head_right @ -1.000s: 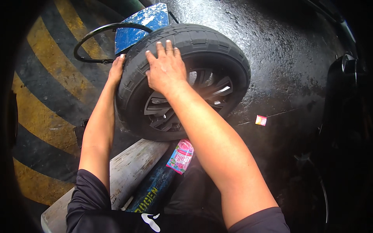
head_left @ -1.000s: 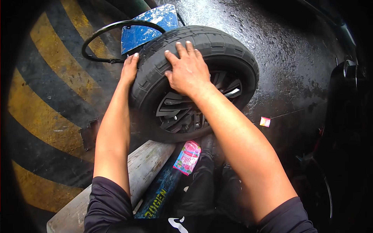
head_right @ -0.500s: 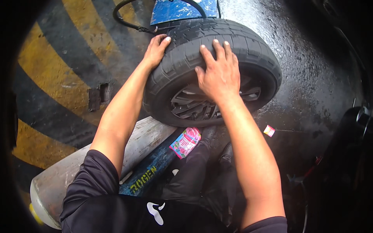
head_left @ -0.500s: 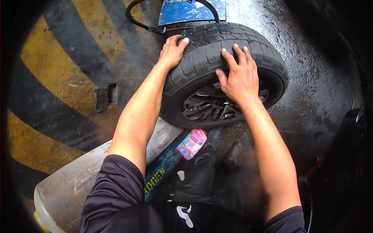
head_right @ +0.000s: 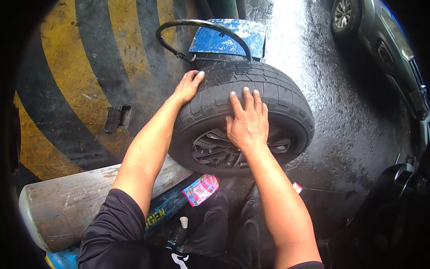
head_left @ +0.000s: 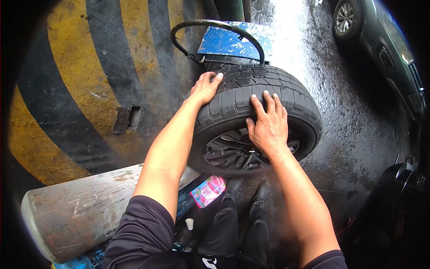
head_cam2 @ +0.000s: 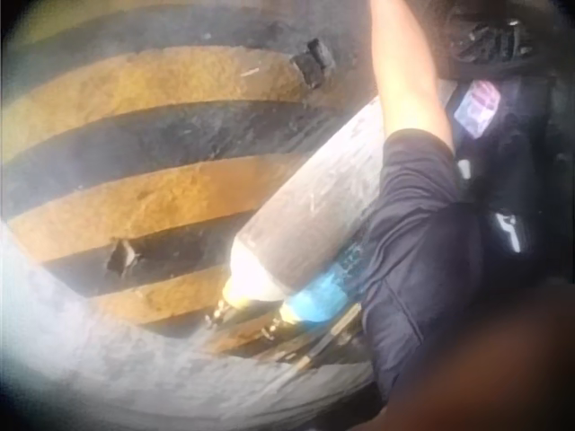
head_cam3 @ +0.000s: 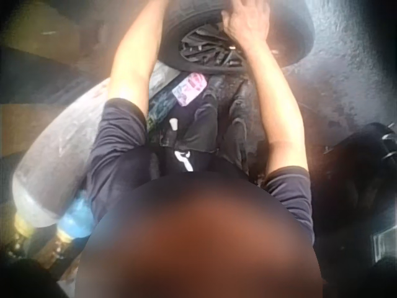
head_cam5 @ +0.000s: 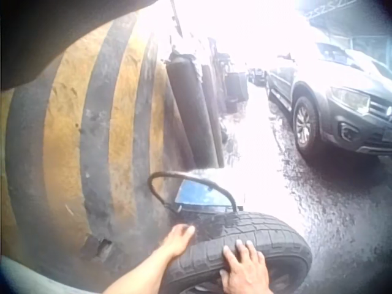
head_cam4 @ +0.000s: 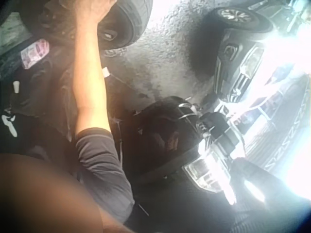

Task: Replacing or inspecting the brake pads and caliper on a vehicle.

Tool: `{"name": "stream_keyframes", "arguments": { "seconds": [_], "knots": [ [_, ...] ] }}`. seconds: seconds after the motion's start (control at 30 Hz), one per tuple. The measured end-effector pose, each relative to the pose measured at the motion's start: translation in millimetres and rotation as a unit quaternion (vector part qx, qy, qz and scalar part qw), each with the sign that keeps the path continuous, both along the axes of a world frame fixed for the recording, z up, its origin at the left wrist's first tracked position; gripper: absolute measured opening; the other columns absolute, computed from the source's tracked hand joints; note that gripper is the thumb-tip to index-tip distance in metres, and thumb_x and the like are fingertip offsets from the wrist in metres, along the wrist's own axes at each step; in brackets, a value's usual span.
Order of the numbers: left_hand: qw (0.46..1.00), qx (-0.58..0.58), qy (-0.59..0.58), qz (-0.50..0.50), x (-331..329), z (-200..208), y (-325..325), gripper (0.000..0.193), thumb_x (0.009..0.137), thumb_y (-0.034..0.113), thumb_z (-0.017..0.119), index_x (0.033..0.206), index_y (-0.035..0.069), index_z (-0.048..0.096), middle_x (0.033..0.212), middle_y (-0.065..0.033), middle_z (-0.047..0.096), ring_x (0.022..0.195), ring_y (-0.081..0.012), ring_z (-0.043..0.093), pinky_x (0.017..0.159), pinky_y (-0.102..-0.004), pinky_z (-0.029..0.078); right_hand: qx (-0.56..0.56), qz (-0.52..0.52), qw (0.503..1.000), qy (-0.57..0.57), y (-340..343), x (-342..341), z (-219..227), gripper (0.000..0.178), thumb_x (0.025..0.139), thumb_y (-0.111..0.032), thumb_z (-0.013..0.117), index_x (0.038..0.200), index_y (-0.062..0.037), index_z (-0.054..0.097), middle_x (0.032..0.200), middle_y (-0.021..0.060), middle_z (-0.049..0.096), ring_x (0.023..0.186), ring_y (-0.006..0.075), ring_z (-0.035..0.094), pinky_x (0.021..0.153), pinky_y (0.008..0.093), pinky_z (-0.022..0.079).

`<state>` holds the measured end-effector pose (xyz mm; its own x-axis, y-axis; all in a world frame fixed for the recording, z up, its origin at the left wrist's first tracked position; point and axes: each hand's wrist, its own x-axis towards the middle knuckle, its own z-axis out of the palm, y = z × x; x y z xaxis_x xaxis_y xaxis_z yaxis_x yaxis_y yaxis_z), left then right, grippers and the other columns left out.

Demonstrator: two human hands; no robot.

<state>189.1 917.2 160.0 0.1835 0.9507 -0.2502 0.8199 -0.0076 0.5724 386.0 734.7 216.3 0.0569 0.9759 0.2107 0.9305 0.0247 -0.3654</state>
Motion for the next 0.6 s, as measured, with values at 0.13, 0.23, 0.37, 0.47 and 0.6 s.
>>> {"name": "stream_keyframes", "arguments": {
  "seconds": [0.13, 0.23, 0.37, 0.47, 0.6],
  "knots": [
    [1.0, -0.014, 0.011, -0.002, 14, -5, 26, 0.077, 0.091, 0.067, 0.04, 0.141, 0.009, 0.047, 0.149, -0.0147, 0.041, 0.139, -0.0291, 0.037, 0.114, -0.0418, 0.029, -0.007, -0.008, 1.0, 0.0, 25, 12, -6, 0.064, 0.078, -0.024, 0.07, 0.138, -0.0148, 0.049, 0.144, 0.017, 0.041, 0.137, 0.0386, 0.035, 0.11, 0.0525, 0.032],
    [1.0, -0.017, 0.007, -0.014, 18, -10, 43, 0.078, 0.091, 0.067, 0.041, 0.14, 0.007, 0.049, 0.147, -0.0167, 0.043, 0.139, -0.0297, 0.039, 0.114, -0.0415, 0.03, -0.001, -0.017, 1.0, -0.007, 38, 14, -13, 0.064, 0.078, -0.025, 0.071, 0.138, -0.0151, 0.049, 0.144, 0.0167, 0.041, 0.137, 0.0381, 0.035, 0.11, 0.0523, 0.031],
    [0.999, -0.024, -0.002, -0.031, 30, -16, 53, 0.08, 0.089, 0.068, 0.043, 0.138, 0.005, 0.051, 0.146, -0.0192, 0.044, 0.136, -0.0312, 0.042, 0.112, -0.0407, 0.032, 0.004, -0.022, 1.0, -0.012, 41, 22, -21, 0.065, 0.078, -0.028, 0.071, 0.138, -0.0152, 0.05, 0.143, 0.0163, 0.042, 0.136, 0.0374, 0.036, 0.11, 0.0521, 0.031],
    [0.999, -0.024, -0.004, -0.033, 25, -19, 62, 0.082, 0.087, 0.069, 0.046, 0.137, 0.005, 0.051, 0.146, -0.0197, 0.044, 0.136, -0.0316, 0.042, 0.112, -0.0408, 0.032, 0.016, -0.022, 1.0, -0.009, 45, 18, -20, 0.063, 0.078, -0.028, 0.071, 0.136, -0.0159, 0.051, 0.142, 0.016, 0.043, 0.135, 0.0372, 0.037, 0.109, 0.0519, 0.032],
    [0.999, -0.011, 0.016, -0.04, 28, -18, 57, 0.083, 0.084, 0.068, 0.05, 0.138, 0.005, 0.05, 0.146, -0.0192, 0.044, 0.136, -0.0318, 0.042, 0.112, -0.042, 0.032, 0.03, -0.021, 0.999, 0.001, 41, 22, -20, 0.059, 0.079, -0.029, 0.07, 0.134, -0.0163, 0.052, 0.14, 0.0157, 0.045, 0.134, 0.0372, 0.039, 0.108, 0.052, 0.032]
  ]
}}
